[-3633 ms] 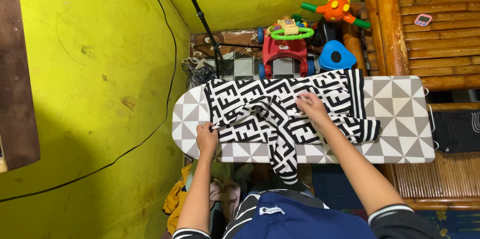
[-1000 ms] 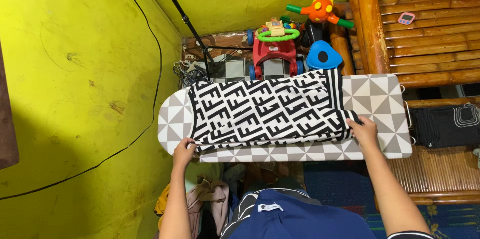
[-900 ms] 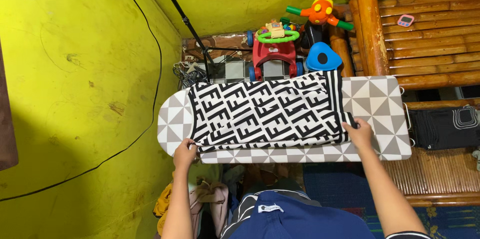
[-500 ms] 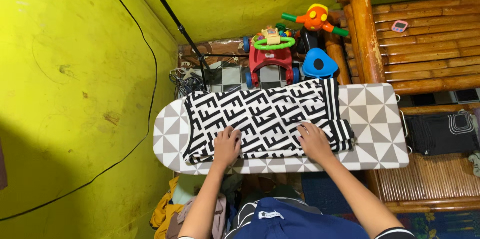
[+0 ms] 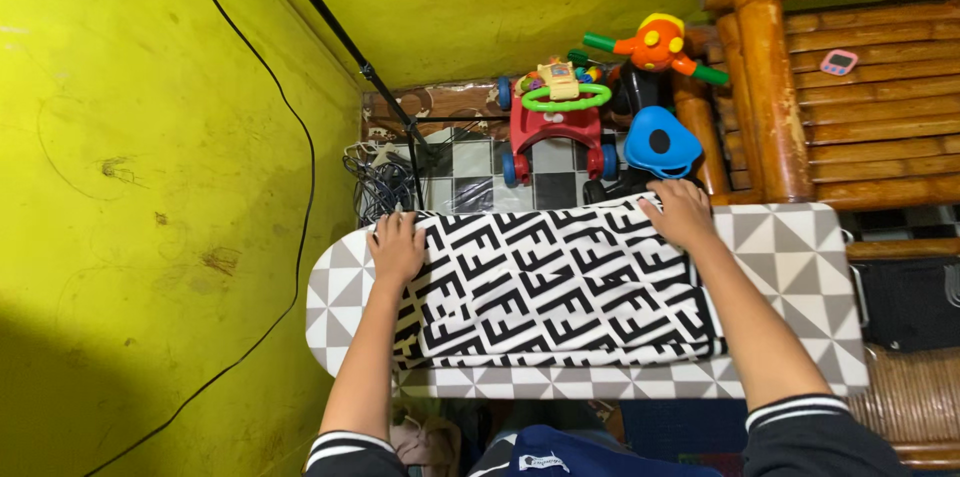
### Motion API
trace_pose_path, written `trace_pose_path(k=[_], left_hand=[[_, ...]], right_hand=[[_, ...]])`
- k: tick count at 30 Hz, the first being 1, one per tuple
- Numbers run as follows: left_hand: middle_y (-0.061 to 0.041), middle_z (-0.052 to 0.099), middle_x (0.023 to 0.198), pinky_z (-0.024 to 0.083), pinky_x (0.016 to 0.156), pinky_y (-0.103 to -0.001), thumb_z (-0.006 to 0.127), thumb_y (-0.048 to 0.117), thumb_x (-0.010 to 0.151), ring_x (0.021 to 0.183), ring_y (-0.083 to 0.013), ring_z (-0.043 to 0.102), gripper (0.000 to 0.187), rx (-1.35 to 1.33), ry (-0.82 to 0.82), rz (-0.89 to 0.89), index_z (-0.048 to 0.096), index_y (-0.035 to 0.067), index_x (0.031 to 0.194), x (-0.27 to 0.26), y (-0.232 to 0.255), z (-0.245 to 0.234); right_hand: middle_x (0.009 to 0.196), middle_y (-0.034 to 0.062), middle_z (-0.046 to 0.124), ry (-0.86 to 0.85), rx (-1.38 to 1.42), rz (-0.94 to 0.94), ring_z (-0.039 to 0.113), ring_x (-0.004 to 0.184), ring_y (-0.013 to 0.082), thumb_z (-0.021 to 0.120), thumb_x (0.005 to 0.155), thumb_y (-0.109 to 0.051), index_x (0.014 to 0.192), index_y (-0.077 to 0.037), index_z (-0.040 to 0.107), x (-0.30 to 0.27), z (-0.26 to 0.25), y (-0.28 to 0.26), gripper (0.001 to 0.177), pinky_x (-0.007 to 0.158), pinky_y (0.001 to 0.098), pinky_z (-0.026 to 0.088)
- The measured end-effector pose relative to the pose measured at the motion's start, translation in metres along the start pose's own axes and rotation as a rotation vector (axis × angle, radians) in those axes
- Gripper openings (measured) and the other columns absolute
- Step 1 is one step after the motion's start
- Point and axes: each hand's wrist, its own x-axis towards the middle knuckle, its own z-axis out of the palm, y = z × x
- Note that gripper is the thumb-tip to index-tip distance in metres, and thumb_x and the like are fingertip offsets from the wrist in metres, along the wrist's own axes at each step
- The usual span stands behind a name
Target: The person folds a black and white patterned t-shirt, a brown t-shirt, and a yellow hoodie on an ironing board. Each garment is smoothed, folded into a neat rectangle, and placed on a bamboo bench.
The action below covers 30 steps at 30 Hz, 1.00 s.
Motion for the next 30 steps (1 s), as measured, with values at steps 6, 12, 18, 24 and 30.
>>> trace_pose_path(k=[6, 12, 18, 24, 30], left_hand=[[-0.012, 0.06, 0.144, 0.03, 0.119, -0.052, 0.043, 0.053, 0.099, 0.137, -0.0336, 0.053, 0.057, 0.177, -0.69, -0.377, 0.061, 0.019, 0.14, 0.081, -0.014, 0.022], [-0.01, 0.061, 0.144, 0.044, 0.112, -0.042, 0.067, 0.048, 0.081, 0.135, -0.0296, 0.058, 0.062, 0.12, -1.041, -0.441, 0.068, 0.016, 0.134, 0.127, -0.033, 0.056], [-0.013, 0.069, 0.13, 0.051, 0.097, -0.039, 0.078, 0.04, 0.083, 0.119, -0.0305, 0.066, 0.053, 0.027, -0.923, -0.355, 0.077, 0.008, 0.125, 0.139, -0.062, 0.102], [-0.001, 0.071, 0.096, 0.047, 0.073, -0.028, 0.07, 0.019, 0.096, 0.081, -0.0122, 0.059, 0.024, -0.983, -0.313, -0.473, 0.074, 0.008, 0.116, 0.114, -0.068, 0.058], [-0.002, 0.072, 0.108, 0.05, 0.091, -0.028, 0.073, 0.017, 0.093, 0.098, -0.013, 0.063, 0.026, -1.243, -0.246, -0.272, 0.075, 0.009, 0.118, 0.056, -0.064, -0.03]], right_hand=[[0.136, 0.0142, 0.068, -0.741, -0.1, 0.477, 0.063, 0.125, 0.0331, 0.051, 0.095, -0.053, 0.129, -0.018, 0.074, 0.056, 0.05, 0.052, 0.054, 0.112, 0.0485, 0.042], [0.107, 0.0169, 0.083, -0.979, 0.104, 0.416, 0.077, 0.097, 0.0274, 0.071, 0.086, -0.043, 0.109, -0.006, 0.084, 0.081, 0.095, 0.095, 0.046, 0.085, 0.0386, 0.059], [0.098, 0.0125, 0.078, -0.696, 0.268, 0.199, 0.074, 0.09, 0.0233, 0.085, 0.079, -0.033, 0.109, -0.005, 0.076, 0.085, 0.086, 0.085, 0.042, 0.083, 0.0357, 0.056], [0.098, 0.0114, 0.069, -0.137, 0.421, 0.043, 0.065, 0.094, 0.0249, 0.077, 0.086, -0.017, 0.094, -0.001, 0.07, 0.053, -0.01, 0.031, 0.019, 0.087, 0.0381, 0.05], [0.1, 0.0077, 0.066, 0.09, 0.432, -0.01, 0.064, 0.101, 0.0232, 0.066, 0.089, -0.003, 0.094, -0.004, 0.064, -0.013, -0.07, -0.005, 0.005, 0.093, 0.0365, 0.049]])
